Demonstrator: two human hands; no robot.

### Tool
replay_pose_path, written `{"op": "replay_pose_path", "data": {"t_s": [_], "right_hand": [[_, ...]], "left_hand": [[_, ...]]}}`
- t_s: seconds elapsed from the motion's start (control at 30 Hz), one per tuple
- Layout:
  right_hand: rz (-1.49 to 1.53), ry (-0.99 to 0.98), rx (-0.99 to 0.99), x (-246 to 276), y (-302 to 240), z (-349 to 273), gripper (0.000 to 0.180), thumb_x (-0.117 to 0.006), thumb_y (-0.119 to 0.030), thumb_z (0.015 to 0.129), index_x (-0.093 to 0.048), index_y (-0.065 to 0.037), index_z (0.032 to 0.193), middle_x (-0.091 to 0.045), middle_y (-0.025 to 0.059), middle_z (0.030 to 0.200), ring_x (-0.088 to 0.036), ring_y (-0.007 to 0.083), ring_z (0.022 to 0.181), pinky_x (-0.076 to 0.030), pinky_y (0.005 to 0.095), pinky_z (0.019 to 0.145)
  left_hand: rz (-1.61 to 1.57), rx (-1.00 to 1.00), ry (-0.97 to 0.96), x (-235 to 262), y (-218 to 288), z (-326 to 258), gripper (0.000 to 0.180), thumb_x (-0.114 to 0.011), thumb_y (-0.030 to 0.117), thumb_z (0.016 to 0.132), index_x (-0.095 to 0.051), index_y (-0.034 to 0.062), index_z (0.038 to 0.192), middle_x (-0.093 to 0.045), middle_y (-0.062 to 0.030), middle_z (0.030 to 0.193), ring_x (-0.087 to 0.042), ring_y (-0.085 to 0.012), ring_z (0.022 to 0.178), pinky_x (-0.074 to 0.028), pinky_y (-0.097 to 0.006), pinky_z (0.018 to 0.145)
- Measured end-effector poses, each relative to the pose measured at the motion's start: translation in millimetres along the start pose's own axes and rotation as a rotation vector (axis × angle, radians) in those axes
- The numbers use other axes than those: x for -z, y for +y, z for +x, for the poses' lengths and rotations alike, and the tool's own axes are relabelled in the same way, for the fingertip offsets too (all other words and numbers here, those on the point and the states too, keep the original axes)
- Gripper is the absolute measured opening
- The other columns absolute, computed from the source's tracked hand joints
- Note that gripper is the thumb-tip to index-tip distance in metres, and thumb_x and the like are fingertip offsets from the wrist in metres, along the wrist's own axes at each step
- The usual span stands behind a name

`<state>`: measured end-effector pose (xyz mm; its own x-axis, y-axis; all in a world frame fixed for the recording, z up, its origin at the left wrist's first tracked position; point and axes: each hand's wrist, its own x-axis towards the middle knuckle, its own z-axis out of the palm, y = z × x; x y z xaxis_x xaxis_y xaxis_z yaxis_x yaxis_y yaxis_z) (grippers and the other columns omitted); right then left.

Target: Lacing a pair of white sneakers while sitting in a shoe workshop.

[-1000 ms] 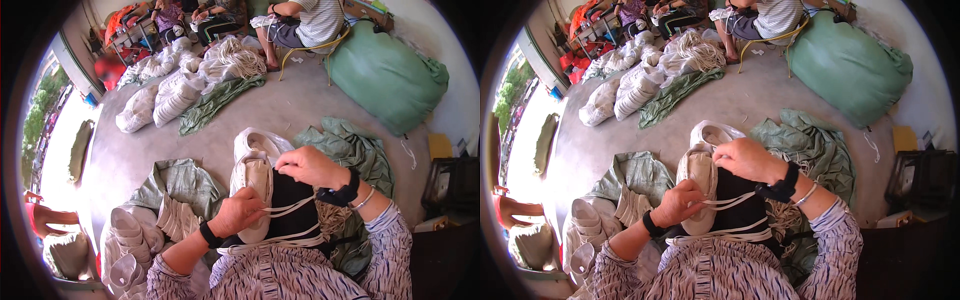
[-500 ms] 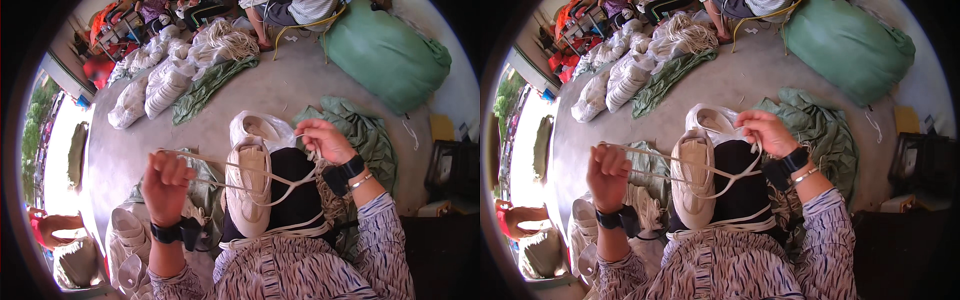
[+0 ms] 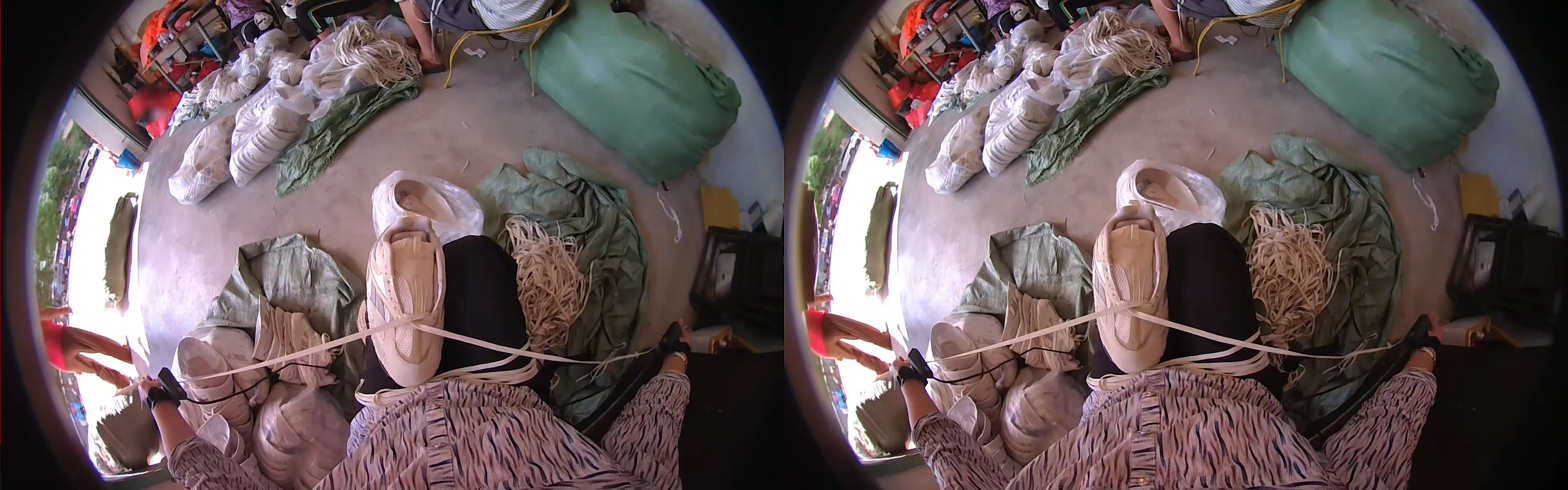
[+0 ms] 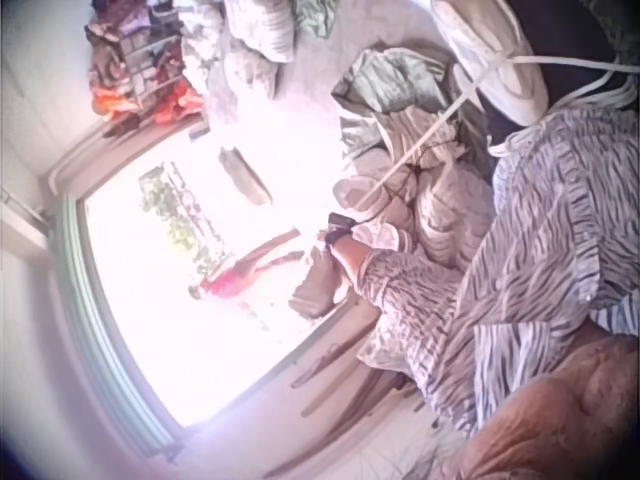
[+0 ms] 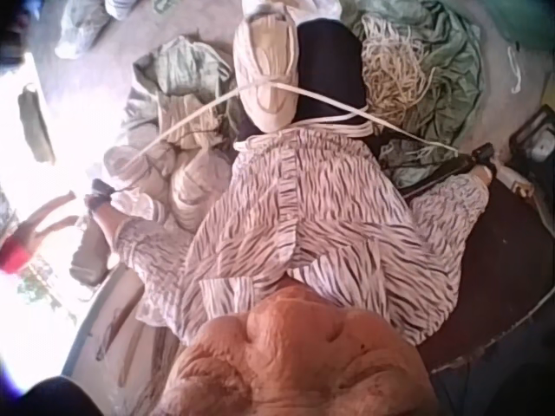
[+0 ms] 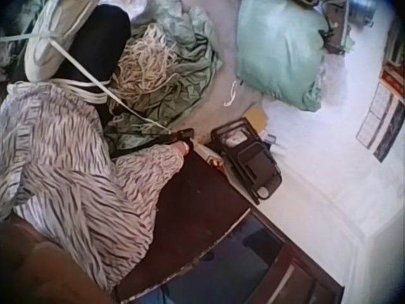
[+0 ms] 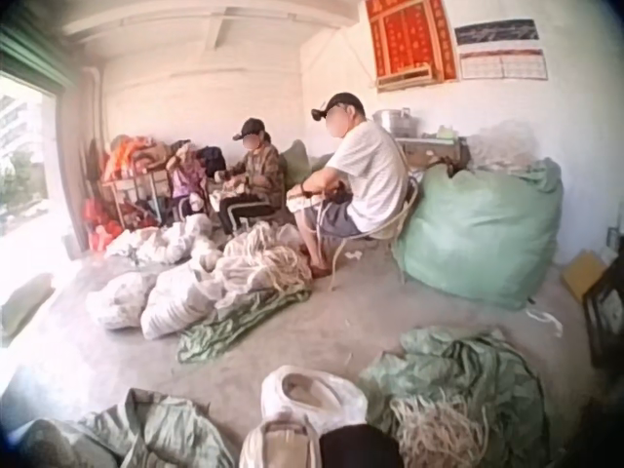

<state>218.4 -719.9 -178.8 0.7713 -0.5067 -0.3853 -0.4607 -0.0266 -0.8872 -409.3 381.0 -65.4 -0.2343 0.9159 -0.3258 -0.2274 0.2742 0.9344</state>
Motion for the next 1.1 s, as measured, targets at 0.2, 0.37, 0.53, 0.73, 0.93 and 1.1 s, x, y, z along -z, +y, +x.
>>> {"op": "replay_pose_path", "data": {"t_s": [0.2,0.37,0.53,0.73,0.93,1.1], "right_hand": [[0.202,-0.602,-0.062,-234.2,-67.6,-188.6,0.029,-0.062,-0.004,0.081,-0.056,0.002,0.109,-0.063,0.0086,0.083,-0.061,0.0145,0.069,-0.051,0.0272,0.061],[-0.275,-1.314,0.569,-334.4,-107.5,-411.1,0.008,-0.058,-0.003,0.084,-0.061,0.002,0.091,-0.065,0.0062,0.077,-0.063,0.0111,0.065,-0.051,0.0228,0.058],[-0.454,-1.335,0.811,-342.6,-88.7,-424.8,0.003,-0.059,-0.002,0.082,-0.059,0.001,0.084,-0.063,0.0066,0.068,-0.061,0.0101,0.060,-0.049,0.0231,0.054],[-0.460,-1.281,0.942,-345.0,-85.0,-423.7,0.003,-0.060,-0.002,0.080,-0.058,-0.001,0.081,-0.062,0.0084,0.067,-0.063,0.0144,0.059,-0.048,0.0259,0.053],[-0.473,-1.134,1.387,-342.9,-79.9,-433.1,0.004,-0.057,-0.001,0.080,-0.055,-0.004,0.083,-0.060,0.0124,0.070,-0.061,0.0294,0.063,-0.049,0.0305,0.054],[-0.350,-1.292,1.196,-337.7,-84.3,-437.5,0.010,-0.056,0.000,0.080,-0.053,-0.003,0.089,-0.059,0.0107,0.068,-0.061,0.0252,0.059,-0.048,0.0298,0.053]], "left_hand": [[0.495,-0.108,-0.445,-161.0,-98.6,-206.4,0.032,-0.043,0.040,0.094,-0.054,0.0123,0.083,-0.039,0.0053,0.055,-0.031,-0.0058,0.040,-0.023,-0.023,0.035],[0.573,-0.221,-1.200,-214.5,-140.0,-416.7,0.031,-0.046,0.026,0.096,-0.058,0.0042,0.077,-0.047,0.0031,0.062,-0.041,-0.0035,0.054,-0.035,-0.020,0.051],[0.395,-0.176,-1.240,-216.1,-144.8,-470.0,0.025,-0.044,0.018,0.097,-0.060,0.0011,0.089,-0.054,0.0009,0.073,-0.046,-0.0047,0.059,-0.039,-0.019,0.056],[0.580,0.076,-1.326,-198.5,-138.1,-449.2,0.023,-0.047,0.016,0.096,-0.059,-0.0016,0.089,-0.058,-0.0021,0.077,-0.049,-0.0061,0.063,-0.041,-0.020,0.059],[0.619,-0.684,-1.454,-200.9,-149.1,-455.3,0.021,-0.053,0.019,0.093,-0.062,-0.0001,0.088,-0.057,0.0016,0.073,-0.048,-0.0065,0.063,-0.040,-0.020,0.061],[0.515,0.034,-1.313,-201.0,-143.7,-462.3,0.021,-0.057,0.018,0.091,-0.062,-0.0003,0.083,-0.057,0.0024,0.072,-0.047,-0.0045,0.065,-0.039,-0.021,0.061]]}}
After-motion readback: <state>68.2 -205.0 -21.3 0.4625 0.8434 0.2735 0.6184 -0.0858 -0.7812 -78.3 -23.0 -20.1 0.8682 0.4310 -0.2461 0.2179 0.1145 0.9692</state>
